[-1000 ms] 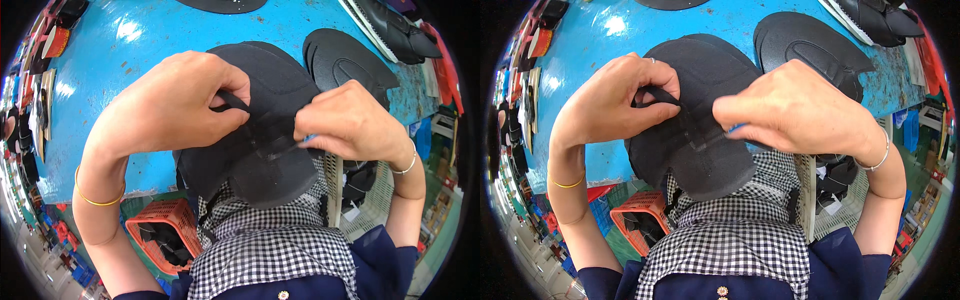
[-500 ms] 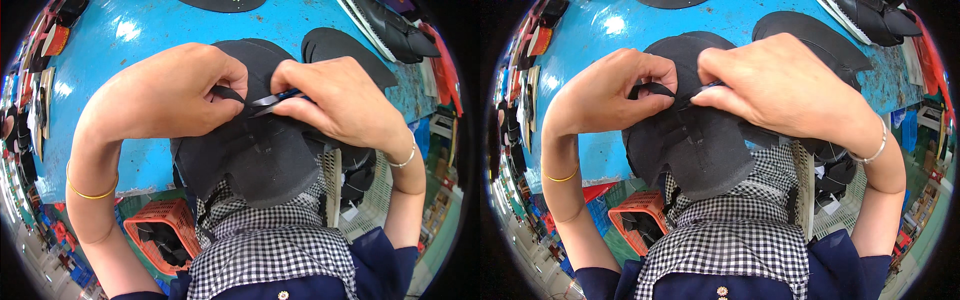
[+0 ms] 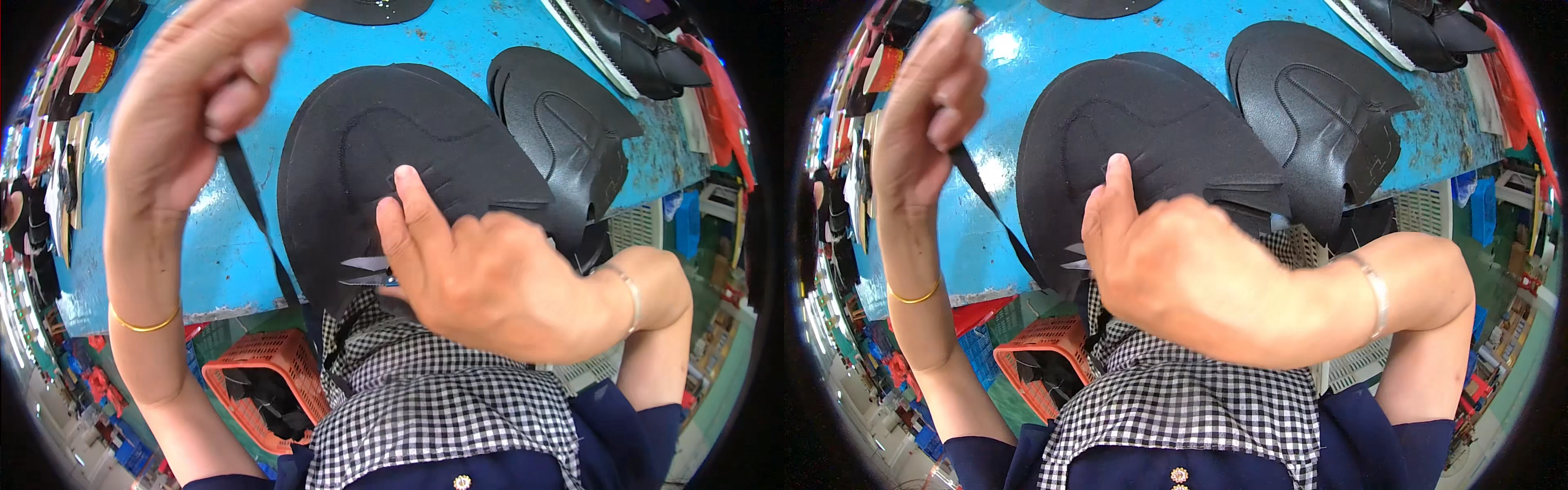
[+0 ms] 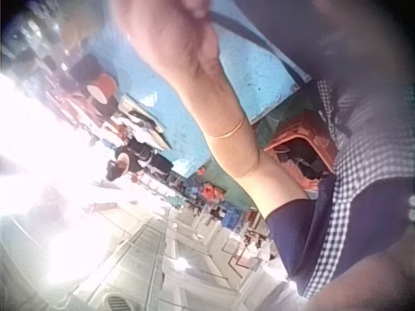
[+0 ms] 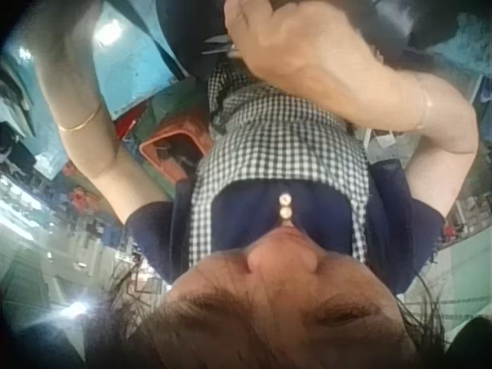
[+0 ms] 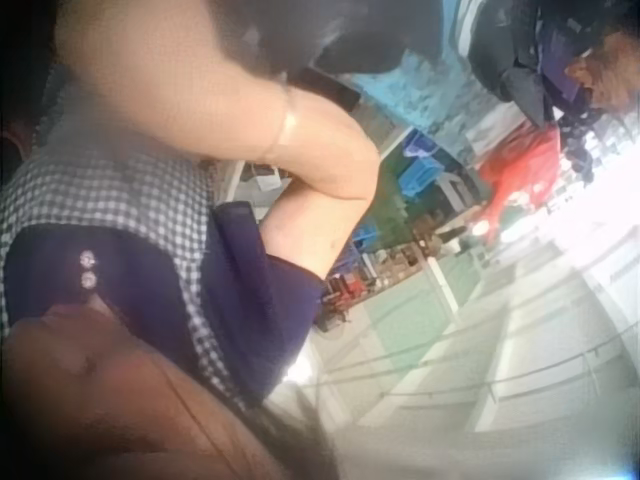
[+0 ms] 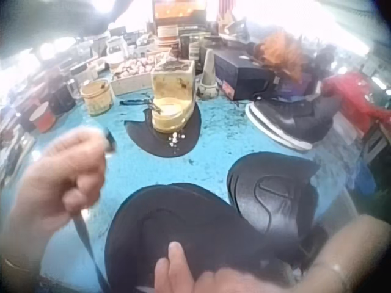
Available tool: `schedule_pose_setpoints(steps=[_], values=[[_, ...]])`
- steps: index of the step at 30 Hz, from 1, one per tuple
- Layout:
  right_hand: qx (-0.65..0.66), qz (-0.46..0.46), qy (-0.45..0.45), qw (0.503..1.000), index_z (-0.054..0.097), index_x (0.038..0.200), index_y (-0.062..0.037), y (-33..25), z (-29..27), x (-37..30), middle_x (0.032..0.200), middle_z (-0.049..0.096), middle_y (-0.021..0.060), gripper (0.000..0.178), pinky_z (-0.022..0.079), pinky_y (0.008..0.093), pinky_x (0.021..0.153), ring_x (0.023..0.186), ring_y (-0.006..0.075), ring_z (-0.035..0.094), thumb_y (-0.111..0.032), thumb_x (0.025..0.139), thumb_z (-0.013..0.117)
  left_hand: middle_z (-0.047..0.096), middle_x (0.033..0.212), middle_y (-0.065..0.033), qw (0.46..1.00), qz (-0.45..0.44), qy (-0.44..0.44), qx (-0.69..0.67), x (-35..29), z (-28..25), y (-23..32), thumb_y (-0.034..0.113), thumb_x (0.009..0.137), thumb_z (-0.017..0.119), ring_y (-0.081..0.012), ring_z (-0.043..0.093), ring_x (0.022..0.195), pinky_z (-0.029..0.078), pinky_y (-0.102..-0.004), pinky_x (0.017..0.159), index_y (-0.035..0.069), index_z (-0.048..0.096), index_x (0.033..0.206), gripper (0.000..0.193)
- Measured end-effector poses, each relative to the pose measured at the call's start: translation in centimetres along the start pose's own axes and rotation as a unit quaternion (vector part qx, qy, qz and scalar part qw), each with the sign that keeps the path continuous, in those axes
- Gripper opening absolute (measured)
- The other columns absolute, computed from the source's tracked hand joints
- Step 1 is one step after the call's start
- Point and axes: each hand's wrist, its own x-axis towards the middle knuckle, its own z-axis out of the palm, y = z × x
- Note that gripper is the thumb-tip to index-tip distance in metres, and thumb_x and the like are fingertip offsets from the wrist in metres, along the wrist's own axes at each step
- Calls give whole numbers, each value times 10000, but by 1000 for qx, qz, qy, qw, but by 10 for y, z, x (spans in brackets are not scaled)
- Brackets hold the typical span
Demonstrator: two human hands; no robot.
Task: The person trims the edges of black shoe upper components using small snips or clippers.
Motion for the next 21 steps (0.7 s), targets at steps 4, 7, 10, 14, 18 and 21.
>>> schedule_pose_setpoints(steps=[4,7,10,14,18,21], values=[[-27,75,3,997,639,944,31,-14,6,8,1059,687,293,211,401,225,404,467,94,508,-96,775,640,503,684,81,986,80,60,132,-3,-5,19,267,1032,531,29,315,464,244,-153,433,71,623,1131,239],[66,85,26,994,633,929,-4,14,5,6,831,704,165,164,419,258,404,455,141,526,-71,780,636,542,708,78,944,141,125,271,-3,1,29,259,1031,532,39,311,471,227,-152,442,70,621,1114,224],[278,179,178,927,668,1101,-46,71,7,-16,989,662,118,257,544,349,692,800,265,653,-52,846,636,606,739,39,952,60,10,300,-18,-11,32,225,1001,564,36,362,500,215,-154,457,68,620,1060,177],[468,475,321,672,588,1322,13,102,20,-131,1341,572,112,351,448,328,1074,1215,206,578,-71,1022,426,676,768,-30,963,-17,-143,229,-8,21,24,60,841,721,-36,586,653,454,-184,601,11,666,865,78],[503,622,291,525,548,1326,-8,126,45,-194,1066,638,42,360,453,196,692,822,68,575,-237,1058,476,684,751,-9,896,-117,-284,321,5,44,26,52,784,766,-40,594,658,456,-203,546,3,723,817,73],[490,578,270,594,567,1265,-17,129,50,-213,885,570,-19,301,295,156,503,598,11,407,-219,1055,489,673,714,-16,867,-127,-320,360,12,52,18,75,788,758,-45,592,614,454,-213,527,25,734,834,72]])
